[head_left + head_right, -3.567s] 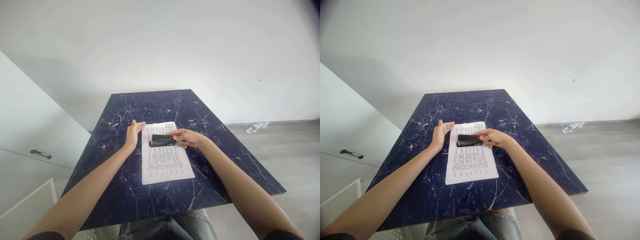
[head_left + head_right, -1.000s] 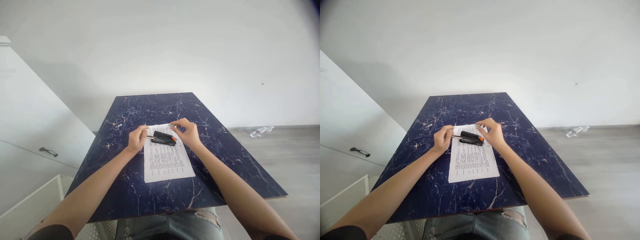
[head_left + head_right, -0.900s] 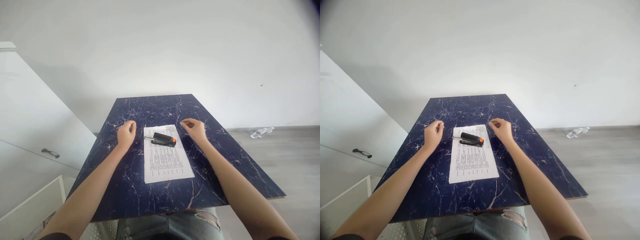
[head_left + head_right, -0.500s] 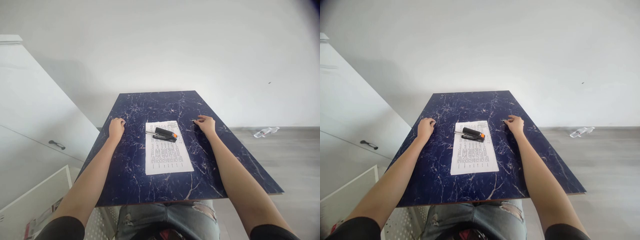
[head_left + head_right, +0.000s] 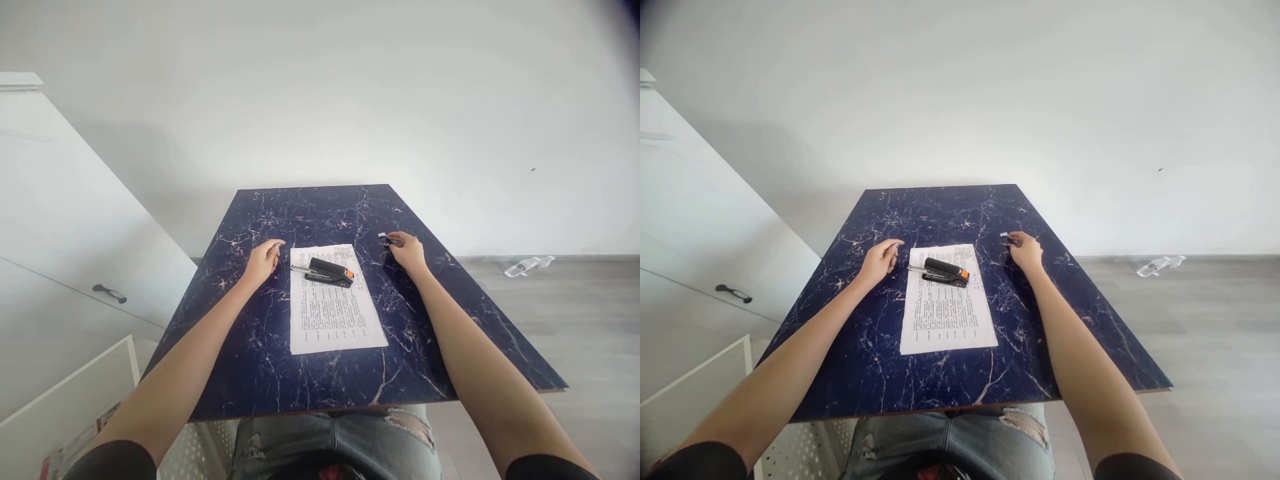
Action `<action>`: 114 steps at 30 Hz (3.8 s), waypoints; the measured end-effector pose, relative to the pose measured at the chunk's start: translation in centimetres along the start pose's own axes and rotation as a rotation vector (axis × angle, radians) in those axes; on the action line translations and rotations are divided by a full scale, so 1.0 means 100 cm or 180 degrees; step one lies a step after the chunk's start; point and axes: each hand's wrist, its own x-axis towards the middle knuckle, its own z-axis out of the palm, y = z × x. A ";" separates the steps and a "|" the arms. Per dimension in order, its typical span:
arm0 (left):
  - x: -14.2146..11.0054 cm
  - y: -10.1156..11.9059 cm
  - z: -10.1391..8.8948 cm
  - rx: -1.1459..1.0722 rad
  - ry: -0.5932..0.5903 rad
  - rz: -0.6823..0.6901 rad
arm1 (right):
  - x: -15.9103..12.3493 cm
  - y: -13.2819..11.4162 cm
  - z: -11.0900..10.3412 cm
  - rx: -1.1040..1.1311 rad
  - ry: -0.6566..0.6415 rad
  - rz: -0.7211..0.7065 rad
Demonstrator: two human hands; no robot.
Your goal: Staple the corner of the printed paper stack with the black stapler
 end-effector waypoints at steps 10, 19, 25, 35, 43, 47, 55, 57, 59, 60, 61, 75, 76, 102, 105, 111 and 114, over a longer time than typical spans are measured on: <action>-0.008 0.017 -0.003 0.0810 -0.0224 0.1208 | -0.001 -0.001 0.000 -0.0228 -0.0002 0.0234; -0.012 0.021 0.008 0.0959 -0.1000 0.1211 | -0.005 -0.007 -0.003 -0.0314 -0.0026 0.0266; -0.011 0.021 0.008 0.0852 -0.1196 0.1105 | -0.005 -0.010 -0.003 -0.0362 -0.0059 0.0301; -0.009 0.020 0.006 0.0710 -0.1299 0.0926 | -0.006 -0.013 -0.004 -0.0428 -0.0096 0.0363; -0.009 0.023 0.005 0.0735 -0.1394 0.0775 | -0.006 -0.013 -0.003 -0.0428 -0.0063 0.0354; -0.009 0.023 0.004 0.0745 -0.1373 0.0796 | -0.006 -0.014 -0.004 -0.0414 -0.0058 0.0347; -0.008 0.024 0.003 0.0778 -0.1390 0.0721 | -0.007 -0.017 -0.006 -0.0388 -0.0068 0.0337; -0.008 0.025 0.003 0.0708 -0.1408 0.0688 | -0.007 -0.019 -0.006 -0.0386 -0.0050 0.0336; -0.008 0.024 0.001 0.0542 -0.1432 0.0688 | -0.009 -0.024 -0.007 -0.0368 0.0006 0.0291; -0.007 0.024 -0.001 0.0436 -0.1446 0.0691 | -0.011 -0.028 -0.007 -0.0339 0.0061 0.0206; -0.007 0.023 -0.002 0.0330 -0.1457 0.0691 | -0.013 -0.034 -0.008 -0.0288 0.0134 0.0067; -0.002 0.015 -0.001 0.0548 -0.1910 0.0794 | -0.098 -0.142 0.004 0.0272 -0.2009 -0.1665; -0.002 0.014 0.002 0.0645 -0.1888 0.0857 | -0.098 -0.142 0.005 0.0287 -0.2016 -0.1655; 0.002 0.009 0.004 0.2360 0.0419 0.0344 | -0.097 -0.136 0.009 0.0200 -0.2083 -0.1958; 0.005 -0.006 -0.002 0.2866 0.0440 -0.0522 | -0.093 -0.139 0.005 0.0010 -0.2170 -0.2019; 0.007 -0.011 -0.003 0.3110 0.0194 -0.0779 | -0.070 -0.125 -0.031 -0.0391 -0.2462 -0.1793; 0.006 -0.003 -0.002 0.3357 0.0045 -0.0979 | -0.051 -0.096 -0.062 -0.0474 -0.2821 -0.1286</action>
